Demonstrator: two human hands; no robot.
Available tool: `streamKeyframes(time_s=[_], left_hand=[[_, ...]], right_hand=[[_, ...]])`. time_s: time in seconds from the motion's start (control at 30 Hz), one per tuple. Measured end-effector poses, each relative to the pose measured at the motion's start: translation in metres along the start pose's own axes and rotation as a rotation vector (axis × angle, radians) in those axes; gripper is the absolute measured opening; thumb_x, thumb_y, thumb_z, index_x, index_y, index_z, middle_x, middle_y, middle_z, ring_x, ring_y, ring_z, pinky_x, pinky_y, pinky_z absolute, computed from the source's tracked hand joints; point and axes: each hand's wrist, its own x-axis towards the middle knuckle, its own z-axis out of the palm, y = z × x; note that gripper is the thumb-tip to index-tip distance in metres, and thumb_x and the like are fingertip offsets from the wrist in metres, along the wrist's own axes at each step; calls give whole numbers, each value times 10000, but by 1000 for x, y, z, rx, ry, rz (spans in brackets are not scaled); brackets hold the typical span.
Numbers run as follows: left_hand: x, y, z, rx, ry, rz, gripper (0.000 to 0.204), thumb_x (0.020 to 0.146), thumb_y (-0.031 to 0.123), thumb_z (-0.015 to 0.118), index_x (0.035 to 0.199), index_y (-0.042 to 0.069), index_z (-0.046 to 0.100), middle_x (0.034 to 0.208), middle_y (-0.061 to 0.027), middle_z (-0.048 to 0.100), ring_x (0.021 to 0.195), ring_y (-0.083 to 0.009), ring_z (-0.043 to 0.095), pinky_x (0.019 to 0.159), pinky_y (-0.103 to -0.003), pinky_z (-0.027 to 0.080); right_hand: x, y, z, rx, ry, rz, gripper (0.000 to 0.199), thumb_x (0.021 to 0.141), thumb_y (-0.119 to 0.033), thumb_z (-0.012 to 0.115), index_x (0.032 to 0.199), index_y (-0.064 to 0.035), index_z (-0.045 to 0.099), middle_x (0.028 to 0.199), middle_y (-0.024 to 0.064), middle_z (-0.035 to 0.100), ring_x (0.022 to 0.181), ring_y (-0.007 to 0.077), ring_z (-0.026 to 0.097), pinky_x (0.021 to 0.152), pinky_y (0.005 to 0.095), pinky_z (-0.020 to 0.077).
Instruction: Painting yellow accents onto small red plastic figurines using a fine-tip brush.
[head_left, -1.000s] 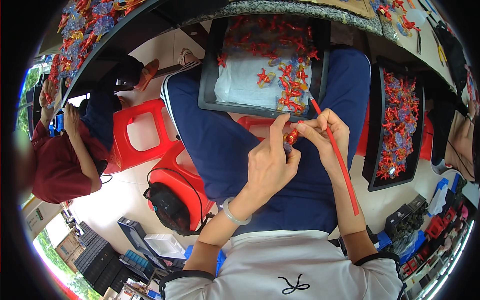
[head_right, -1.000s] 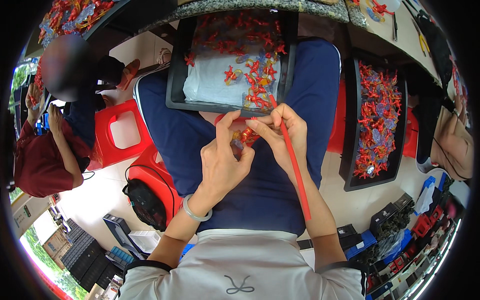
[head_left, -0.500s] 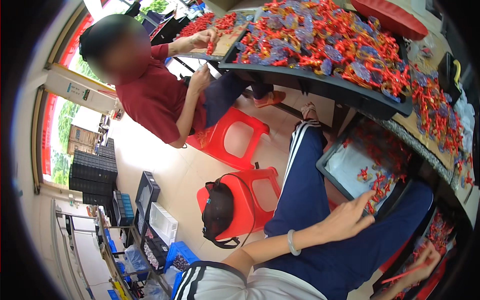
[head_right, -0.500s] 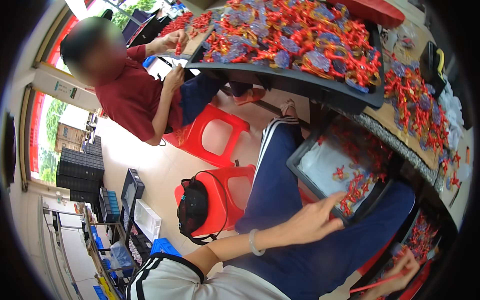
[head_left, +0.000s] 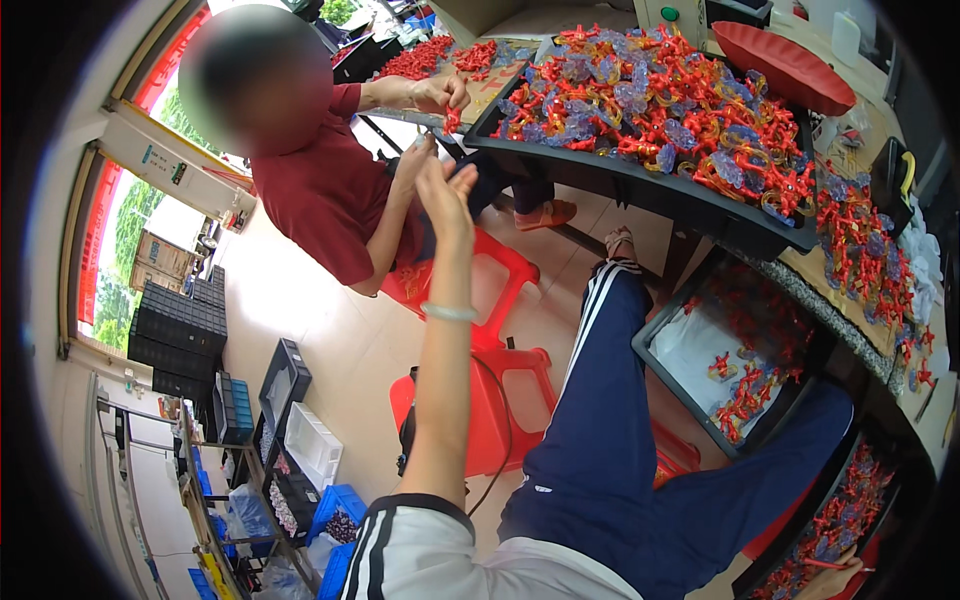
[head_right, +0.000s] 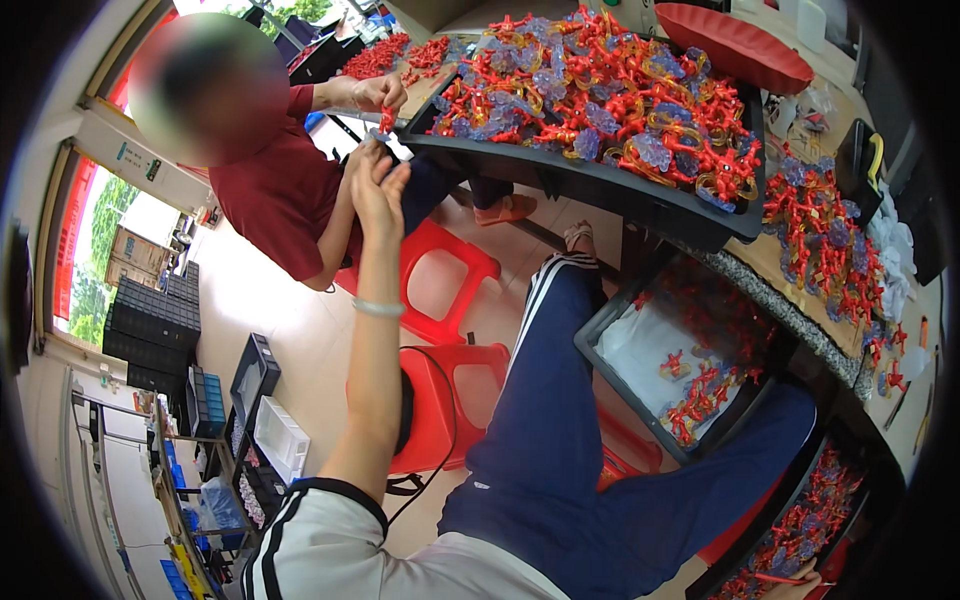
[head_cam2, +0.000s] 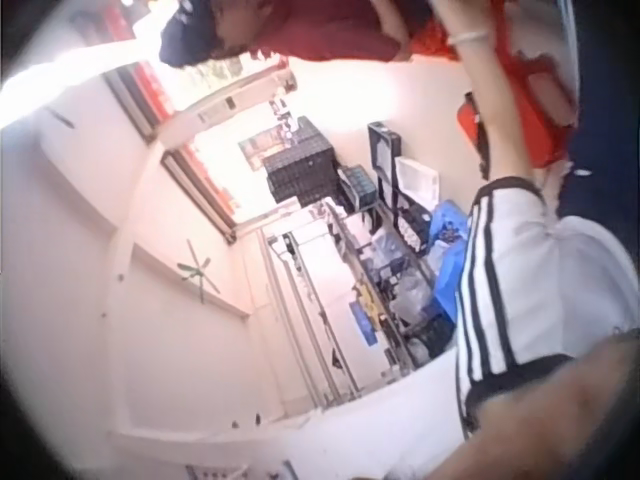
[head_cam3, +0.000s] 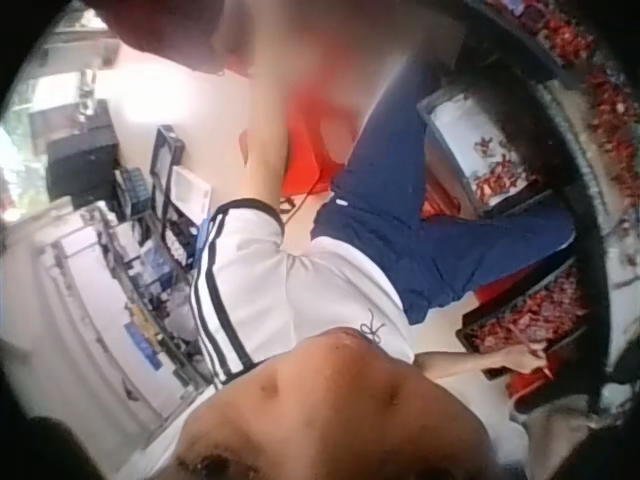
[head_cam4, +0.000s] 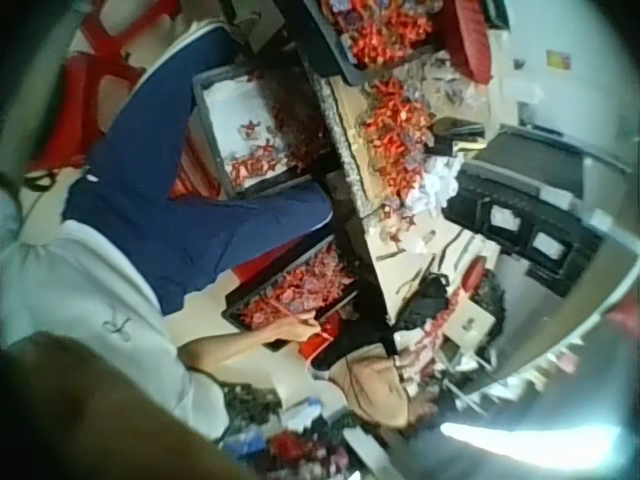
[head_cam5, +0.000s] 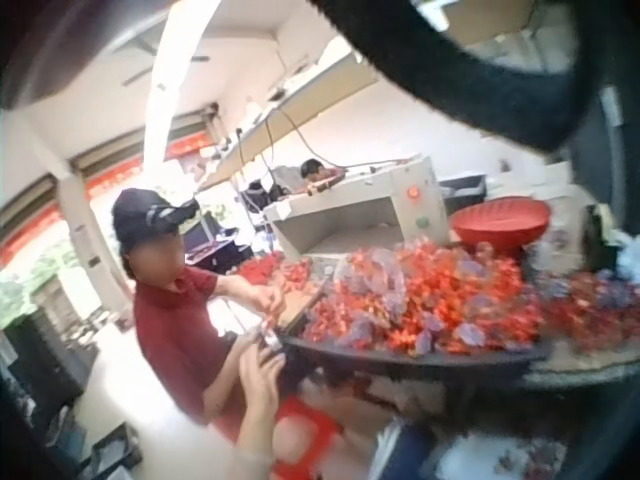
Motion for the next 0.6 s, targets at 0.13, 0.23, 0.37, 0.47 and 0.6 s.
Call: streamKeyframes(time_s=[0.13, 0.23, 0.37, 0.47, 0.6], left_hand=[[42, 22, 11, 31, -227, -145, 324, 960, 196, 504, 1179, -40, 471, 1037, -153, 517, 780, -253, 609, 718, -358, 560], [39, 17, 13, 18, -189, -157, 270, 936, 88, 541, 1150, -71, 499, 986, -126, 538, 803, -222, 585, 776, -367, 560], [22, 28, 7, 14, -187, -168, 303, 896, -12, 581, 1169, -89, 476, 981, -119, 546, 833, -202, 588, 824, -378, 558], [-2, 37, 9, 44, -183, -96, 300, 896, -15, 580, 1165, -91, 471, 989, -127, 543, 831, -196, 595, 819, -381, 562], [-70, 29, 20, 100, -116, 21, 223, 883, -3, 607, 1067, -64, 497, 934, -106, 588, 787, -192, 647, 755, -293, 542]], right_hand=[[10, -23, -9, 81, 82, -31, 358, 886, -343, 663, 736, -46, 532, 635, 153, 575, 568, 356, 577, 524, 434, 451], [18, -46, -19, 119, 144, -76, 330, 886, -306, 668, 733, -42, 541, 642, 148, 581, 569, 342, 581, 528, 419, 458], [32, -73, -36, 204, 274, -196, 299, 885, -277, 677, 750, -35, 565, 616, 127, 572, 522, 316, 562, 497, 399, 454], [29, -90, -53, 213, 214, -102, 201, 897, -203, 615, 807, -28, 575, 720, 131, 596, 646, 322, 583, 601, 418, 469], [9, -99, -50, 444, 13, -9, 200, 989, -56, 472, 807, 29, 476, 1087, 159, 639, 1008, 185, 606, 914, 281, 493]])
